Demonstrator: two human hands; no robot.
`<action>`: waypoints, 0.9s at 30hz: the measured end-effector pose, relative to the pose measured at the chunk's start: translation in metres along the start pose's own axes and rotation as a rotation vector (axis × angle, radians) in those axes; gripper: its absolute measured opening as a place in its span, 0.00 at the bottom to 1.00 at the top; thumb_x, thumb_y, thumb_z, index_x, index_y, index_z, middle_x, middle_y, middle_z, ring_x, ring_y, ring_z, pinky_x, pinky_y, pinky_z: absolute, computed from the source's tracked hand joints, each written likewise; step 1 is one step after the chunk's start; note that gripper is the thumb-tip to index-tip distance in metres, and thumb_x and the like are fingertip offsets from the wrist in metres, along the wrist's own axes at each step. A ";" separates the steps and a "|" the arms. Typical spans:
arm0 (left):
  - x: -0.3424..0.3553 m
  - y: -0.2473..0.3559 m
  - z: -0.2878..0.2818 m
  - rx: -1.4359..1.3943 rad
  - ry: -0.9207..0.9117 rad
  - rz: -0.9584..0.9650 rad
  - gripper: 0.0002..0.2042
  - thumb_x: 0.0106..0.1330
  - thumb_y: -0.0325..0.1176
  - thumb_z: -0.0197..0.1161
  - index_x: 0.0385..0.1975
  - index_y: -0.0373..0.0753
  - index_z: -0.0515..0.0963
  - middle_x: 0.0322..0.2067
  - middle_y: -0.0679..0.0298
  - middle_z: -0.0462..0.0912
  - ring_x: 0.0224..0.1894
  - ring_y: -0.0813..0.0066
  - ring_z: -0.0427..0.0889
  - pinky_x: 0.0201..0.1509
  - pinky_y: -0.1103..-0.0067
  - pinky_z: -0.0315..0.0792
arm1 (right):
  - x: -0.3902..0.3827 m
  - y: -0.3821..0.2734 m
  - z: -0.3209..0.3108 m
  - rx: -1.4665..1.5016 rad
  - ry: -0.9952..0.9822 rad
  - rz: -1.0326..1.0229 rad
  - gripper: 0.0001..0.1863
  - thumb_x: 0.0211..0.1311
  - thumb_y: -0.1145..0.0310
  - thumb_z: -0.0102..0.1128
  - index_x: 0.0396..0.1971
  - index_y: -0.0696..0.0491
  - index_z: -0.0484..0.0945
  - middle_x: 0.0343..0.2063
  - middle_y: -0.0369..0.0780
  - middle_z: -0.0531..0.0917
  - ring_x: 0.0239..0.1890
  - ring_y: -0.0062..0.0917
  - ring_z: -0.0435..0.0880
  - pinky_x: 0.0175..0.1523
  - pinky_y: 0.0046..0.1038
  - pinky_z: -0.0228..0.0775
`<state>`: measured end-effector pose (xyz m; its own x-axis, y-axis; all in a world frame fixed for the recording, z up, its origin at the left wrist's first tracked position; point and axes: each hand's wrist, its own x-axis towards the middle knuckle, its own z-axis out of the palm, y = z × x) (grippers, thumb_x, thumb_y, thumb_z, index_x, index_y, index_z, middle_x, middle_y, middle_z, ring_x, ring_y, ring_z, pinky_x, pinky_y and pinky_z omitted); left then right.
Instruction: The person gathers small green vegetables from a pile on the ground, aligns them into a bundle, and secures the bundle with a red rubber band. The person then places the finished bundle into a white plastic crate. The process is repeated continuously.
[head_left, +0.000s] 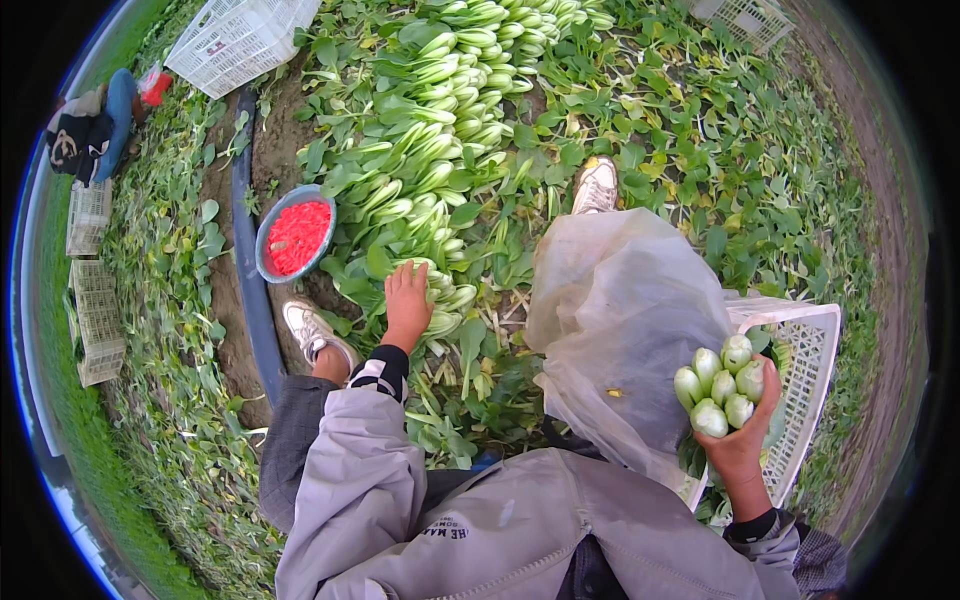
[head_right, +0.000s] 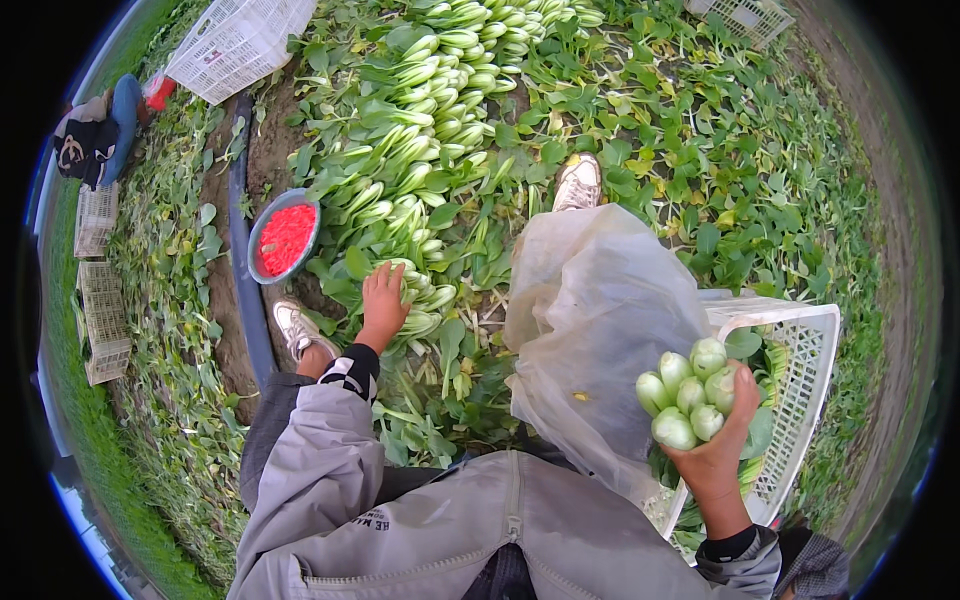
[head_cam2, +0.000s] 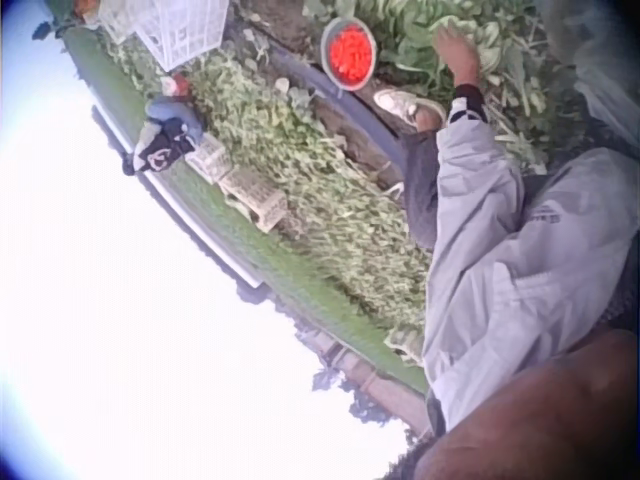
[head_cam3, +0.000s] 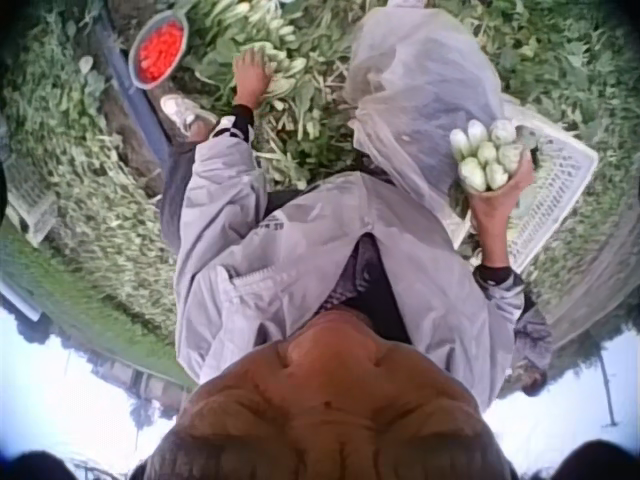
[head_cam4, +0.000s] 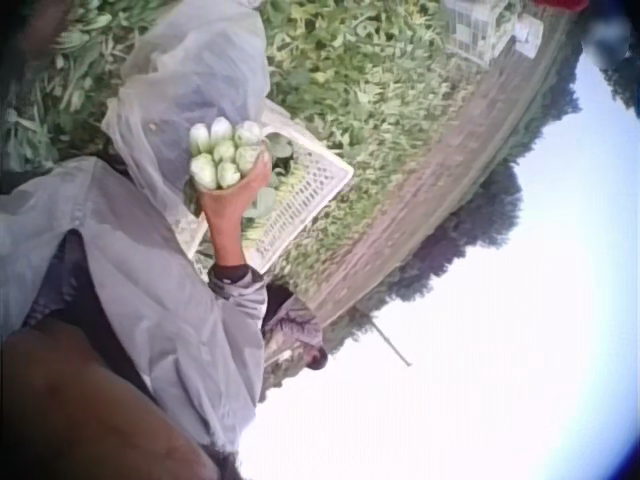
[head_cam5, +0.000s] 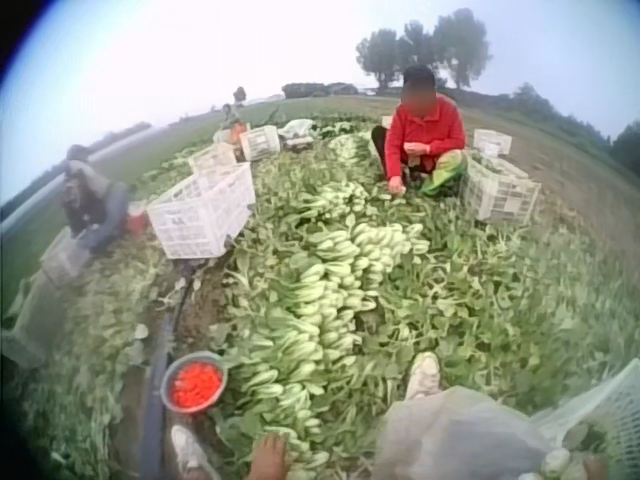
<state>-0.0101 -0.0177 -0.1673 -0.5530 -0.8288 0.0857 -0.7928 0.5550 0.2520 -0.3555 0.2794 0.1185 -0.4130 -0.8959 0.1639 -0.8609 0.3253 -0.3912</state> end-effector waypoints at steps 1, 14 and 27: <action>0.005 -0.009 0.003 0.044 -0.013 0.037 0.27 0.48 0.26 0.63 0.53 0.39 0.69 0.50 0.49 0.71 0.51 0.51 0.70 0.55 0.63 0.64 | 0.001 0.001 0.000 0.015 -0.002 0.007 0.57 0.32 0.69 0.76 0.65 0.54 0.47 0.55 0.50 0.64 0.57 0.46 0.64 0.63 0.44 0.53; -0.002 -0.028 0.027 -0.334 -0.047 -0.230 0.16 0.60 0.31 0.58 0.48 0.40 0.72 0.37 0.53 0.76 0.37 0.49 0.76 0.41 0.63 0.71 | 0.005 0.007 0.007 0.064 0.025 0.005 0.59 0.38 0.63 0.74 0.66 0.54 0.41 0.60 0.51 0.60 0.58 0.43 0.64 0.64 0.45 0.53; 0.053 -0.064 -0.024 -0.255 0.126 -0.120 0.20 0.44 0.26 0.69 0.39 0.41 0.70 0.34 0.62 0.74 0.34 0.61 0.74 0.39 0.68 0.68 | 0.002 0.010 0.004 0.033 0.024 0.074 0.57 0.34 0.67 0.75 0.65 0.55 0.46 0.59 0.48 0.62 0.59 0.42 0.64 0.63 0.42 0.54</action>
<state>0.0176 -0.0985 -0.1557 -0.4102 -0.8987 0.1552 -0.7521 0.4296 0.4998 -0.3639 0.2793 0.1111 -0.4829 -0.8618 0.1551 -0.8176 0.3803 -0.4323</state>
